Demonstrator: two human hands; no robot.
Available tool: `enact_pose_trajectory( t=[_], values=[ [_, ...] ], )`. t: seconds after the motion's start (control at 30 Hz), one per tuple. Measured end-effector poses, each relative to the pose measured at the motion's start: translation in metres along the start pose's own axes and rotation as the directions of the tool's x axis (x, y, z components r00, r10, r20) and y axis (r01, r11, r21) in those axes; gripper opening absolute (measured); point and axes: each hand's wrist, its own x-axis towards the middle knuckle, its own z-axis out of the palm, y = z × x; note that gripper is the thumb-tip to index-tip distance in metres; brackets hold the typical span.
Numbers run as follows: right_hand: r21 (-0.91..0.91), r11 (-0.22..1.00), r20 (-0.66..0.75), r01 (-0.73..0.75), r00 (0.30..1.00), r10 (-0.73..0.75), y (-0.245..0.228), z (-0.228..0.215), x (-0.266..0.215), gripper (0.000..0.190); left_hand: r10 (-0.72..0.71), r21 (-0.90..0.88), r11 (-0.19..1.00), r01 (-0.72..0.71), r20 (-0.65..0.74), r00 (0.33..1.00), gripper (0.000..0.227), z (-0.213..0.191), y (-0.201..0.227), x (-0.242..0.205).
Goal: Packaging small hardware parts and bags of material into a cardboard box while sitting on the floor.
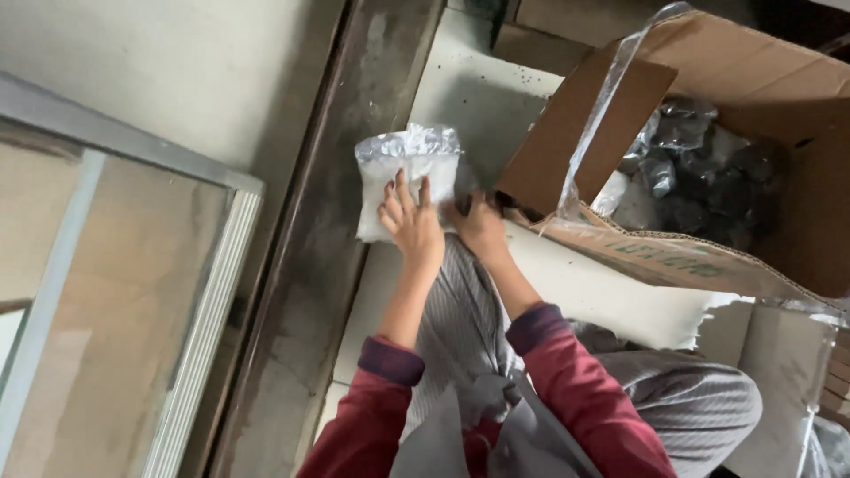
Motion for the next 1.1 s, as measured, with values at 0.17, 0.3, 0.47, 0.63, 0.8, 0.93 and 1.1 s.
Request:
enact_pose_trajectory(
  t=[0.17, 0.3, 0.47, 0.63, 0.8, 0.93, 1.1],
  values=[
    [-0.004, 0.997, -0.001, -0.078, 0.997, 0.078, 0.019, -0.008, -0.030, 0.054, 0.014, 0.024, 1.000, -0.014, -0.028, 0.999, 0.052, 0.000, 0.000, -0.008],
    [0.225, 0.974, -0.157, 0.013, 0.987, 0.023, 0.037, -0.044, -0.088, 0.028, 0.017, -0.068, 0.998, -0.018, -0.007, 1.000, 0.048, -0.012, 0.014, -0.022],
    [0.354, 0.921, -0.463, 0.161, 0.886, 0.023, 0.085, -0.075, -0.179, 0.013, 0.106, -0.295, 0.948, -0.122, -0.071, 0.992, 0.060, -0.049, 0.068, -0.054],
    [0.006, 0.968, -0.544, 0.251, 0.813, -0.208, 0.159, -0.092, -0.205, 0.014, 0.220, -0.496, 0.786, -0.369, -0.333, 0.917, 0.050, -0.088, 0.131, -0.063],
    [-0.267, 0.948, -0.865, 0.173, 0.390, -0.315, 0.178, -0.215, -0.223, 0.017, 0.568, -0.557, 0.514, -0.652, -0.349, 0.745, 0.024, -0.125, 0.192, -0.025],
    [-0.339, 0.925, -0.786, 0.174, 0.489, -0.380, 0.166, -0.269, -0.211, 0.047, 0.721, -0.377, 0.601, -0.705, -0.126, 0.681, 0.037, -0.091, 0.211, -0.024],
    [-0.506, 0.859, -0.690, 0.077, 0.562, -0.456, 0.200, -0.235, -0.224, 0.040, 0.783, -0.363, 0.553, -0.750, -0.082, 0.617, 0.026, -0.098, 0.186, -0.065]
  ],
)
